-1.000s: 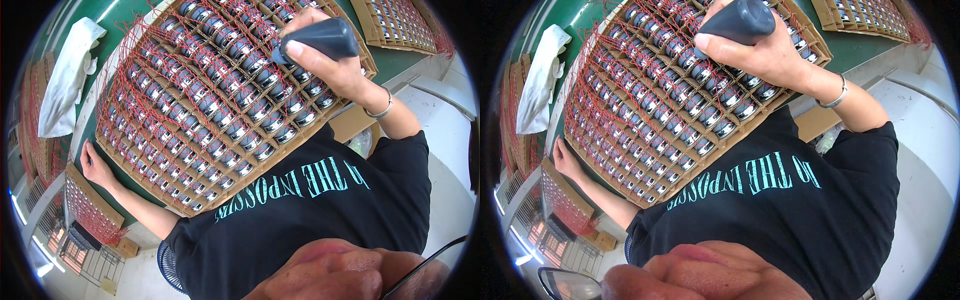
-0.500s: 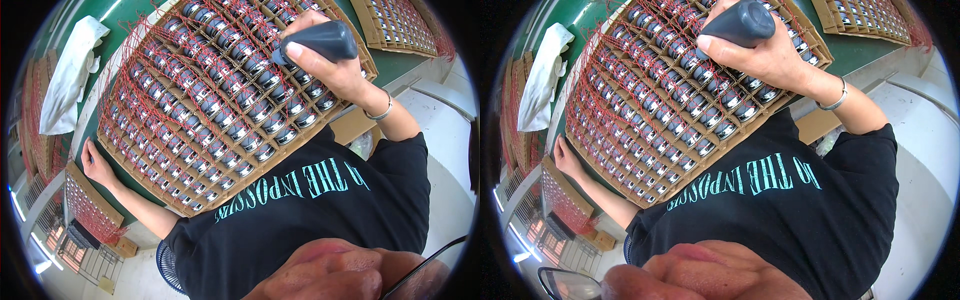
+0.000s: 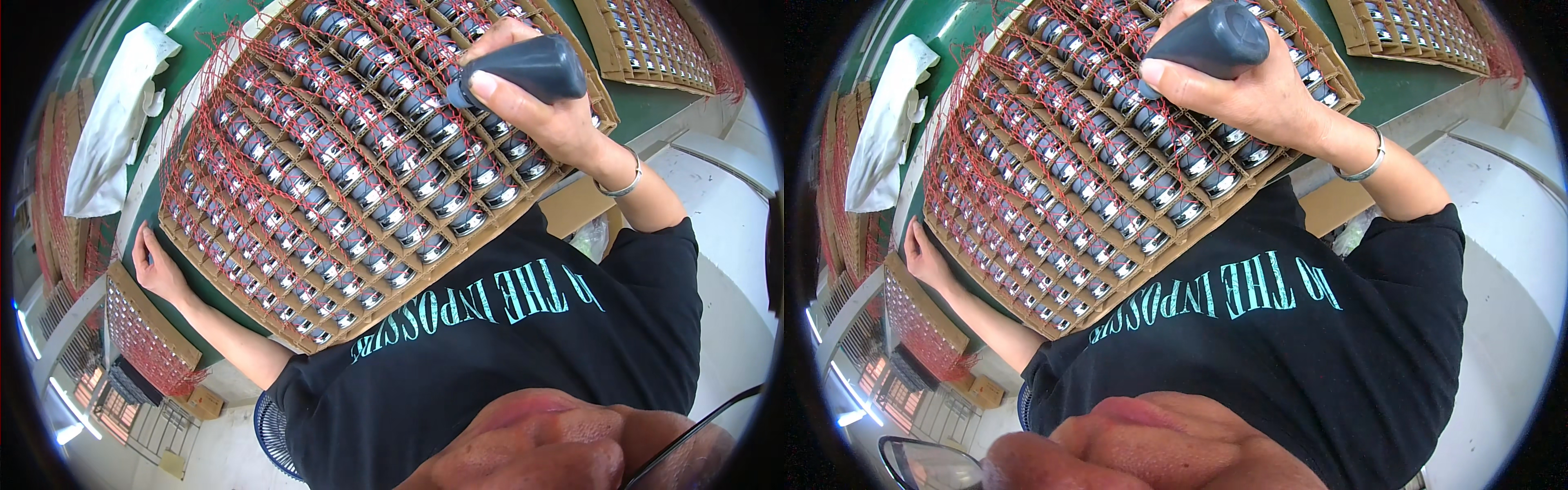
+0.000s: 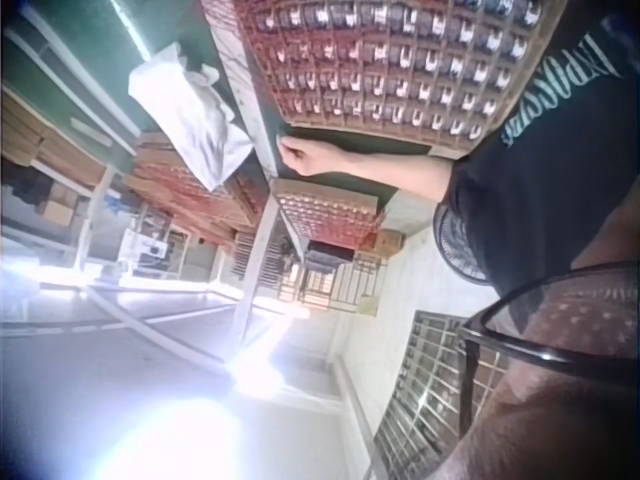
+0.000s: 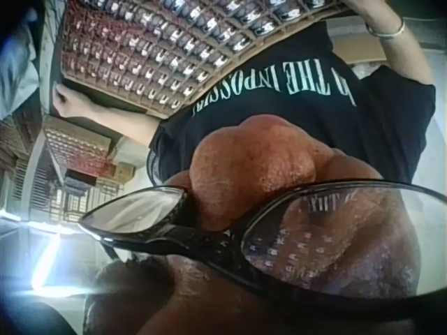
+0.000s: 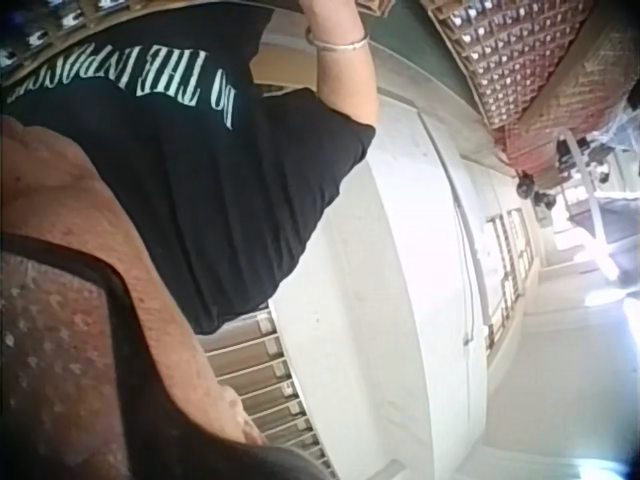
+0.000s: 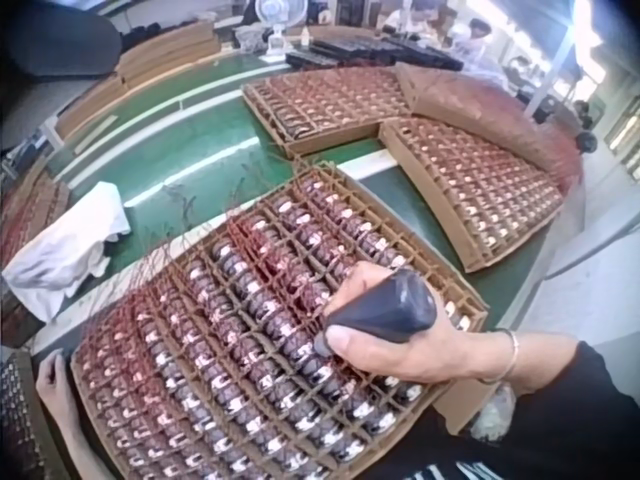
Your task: The person applies adhesive from a squeeze bottle to small speaker components arranged in a cardboard tray while holding and organizing their attached wires by hand.
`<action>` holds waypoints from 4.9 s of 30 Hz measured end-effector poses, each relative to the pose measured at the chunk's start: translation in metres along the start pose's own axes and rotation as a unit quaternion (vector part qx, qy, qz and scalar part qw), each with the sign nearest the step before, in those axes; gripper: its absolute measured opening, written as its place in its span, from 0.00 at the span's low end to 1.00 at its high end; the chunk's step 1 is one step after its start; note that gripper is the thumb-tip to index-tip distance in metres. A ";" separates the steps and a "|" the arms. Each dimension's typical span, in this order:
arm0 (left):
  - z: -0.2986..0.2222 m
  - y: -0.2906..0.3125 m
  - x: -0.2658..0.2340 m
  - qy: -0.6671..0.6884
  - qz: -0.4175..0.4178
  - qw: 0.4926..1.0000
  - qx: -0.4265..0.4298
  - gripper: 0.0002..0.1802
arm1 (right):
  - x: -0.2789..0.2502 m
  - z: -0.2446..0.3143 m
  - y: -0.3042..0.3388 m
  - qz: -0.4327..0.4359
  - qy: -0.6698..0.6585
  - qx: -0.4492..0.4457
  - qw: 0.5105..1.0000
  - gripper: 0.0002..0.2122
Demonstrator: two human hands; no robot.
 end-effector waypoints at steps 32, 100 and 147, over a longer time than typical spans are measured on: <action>0.002 -0.001 -0.001 -0.014 0.009 1.000 0.006 0.16 | -0.004 0.005 -0.002 -0.042 -0.002 -0.046 0.998 0.09; -0.001 -0.004 0.000 -0.018 0.016 0.999 0.021 0.17 | -0.003 0.009 0.028 -0.065 -0.018 -0.006 0.998 0.10; -0.346 0.106 0.085 -0.065 0.339 0.764 0.545 0.23 | -0.005 -0.002 0.039 -0.156 -0.153 0.060 0.974 0.09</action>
Point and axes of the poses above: each hand's wrist, its own y-axis away from the middle knuckle, its own x-axis out of the palm, z = x × y, the point moved 6 cm from there along -y, towards the middle knuckle, and after that the axes turned 3 degrees about -x, right-handed, at the moved point
